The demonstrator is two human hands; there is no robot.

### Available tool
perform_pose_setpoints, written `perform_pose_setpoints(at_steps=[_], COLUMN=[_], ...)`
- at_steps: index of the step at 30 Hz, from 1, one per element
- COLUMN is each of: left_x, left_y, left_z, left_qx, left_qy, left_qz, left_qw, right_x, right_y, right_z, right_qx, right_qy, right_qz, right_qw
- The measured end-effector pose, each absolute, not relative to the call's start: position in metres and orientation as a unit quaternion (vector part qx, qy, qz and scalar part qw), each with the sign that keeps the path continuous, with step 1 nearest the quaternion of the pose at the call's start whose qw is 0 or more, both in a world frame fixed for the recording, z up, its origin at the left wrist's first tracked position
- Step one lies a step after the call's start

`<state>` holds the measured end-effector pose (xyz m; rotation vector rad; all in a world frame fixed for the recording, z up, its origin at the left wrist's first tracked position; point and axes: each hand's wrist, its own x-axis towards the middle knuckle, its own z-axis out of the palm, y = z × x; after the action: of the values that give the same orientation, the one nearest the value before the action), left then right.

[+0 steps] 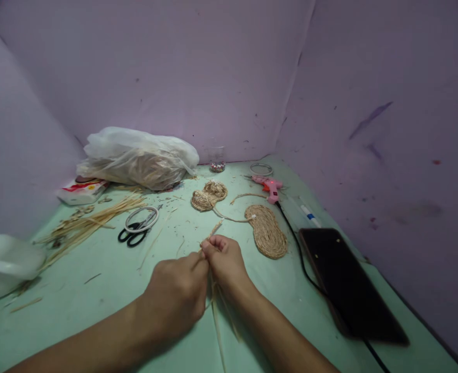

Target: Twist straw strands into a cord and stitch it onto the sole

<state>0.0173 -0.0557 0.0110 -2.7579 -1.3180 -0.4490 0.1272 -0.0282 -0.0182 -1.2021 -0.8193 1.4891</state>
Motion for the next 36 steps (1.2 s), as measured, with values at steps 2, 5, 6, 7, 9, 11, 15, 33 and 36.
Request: perform_pose_setpoints(at_steps=[2, 5, 6, 7, 9, 11, 15, 33, 36], left_x=[0.01, 0.002, 0.002, 0.002, 0.004, 0.005, 0.002, 0.0, 0.002], left_y=[-0.047, -0.029, -0.024, -0.02, -0.014, -0.012, -0.01, -0.008, -0.009], left_z=[0.022, 0.031, 0.03, 0.029, 0.023, 0.018, 0.015, 0.003, -0.002], left_qx=[-0.824, -0.689, -0.649, -0.607, -0.535, -0.487, -0.48, -0.546, -0.549], left_qy=[-0.524, -0.629, -0.629, -0.62, -0.575, -0.534, -0.535, -0.503, -0.512], left_qz=[-0.197, -0.186, -0.168, -0.158, -0.174, -0.208, -0.208, -0.268, -0.284], left_qw=[-0.09, -0.308, -0.394, -0.47, -0.593, -0.658, -0.663, -0.614, -0.597], right_x=[0.127, 0.127, 0.126, 0.126, 0.126, 0.126, 0.128, 0.136, 0.138], right_y=[-0.029, -0.03, -0.03, -0.03, -0.03, -0.03, -0.028, -0.023, -0.023], right_z=[-0.017, -0.015, -0.015, -0.015, -0.015, -0.016, -0.019, -0.021, -0.022], right_qx=[-0.497, -0.507, -0.506, -0.502, -0.488, -0.47, -0.464, -0.49, -0.493], right_qy=[-0.353, -0.367, -0.369, -0.37, -0.374, -0.381, -0.423, -0.464, -0.502], right_qz=[0.613, 0.603, 0.604, 0.607, 0.615, 0.627, 0.621, 0.594, 0.572], right_qw=[0.503, 0.494, 0.493, 0.493, 0.494, 0.49, 0.47, 0.438, 0.421])
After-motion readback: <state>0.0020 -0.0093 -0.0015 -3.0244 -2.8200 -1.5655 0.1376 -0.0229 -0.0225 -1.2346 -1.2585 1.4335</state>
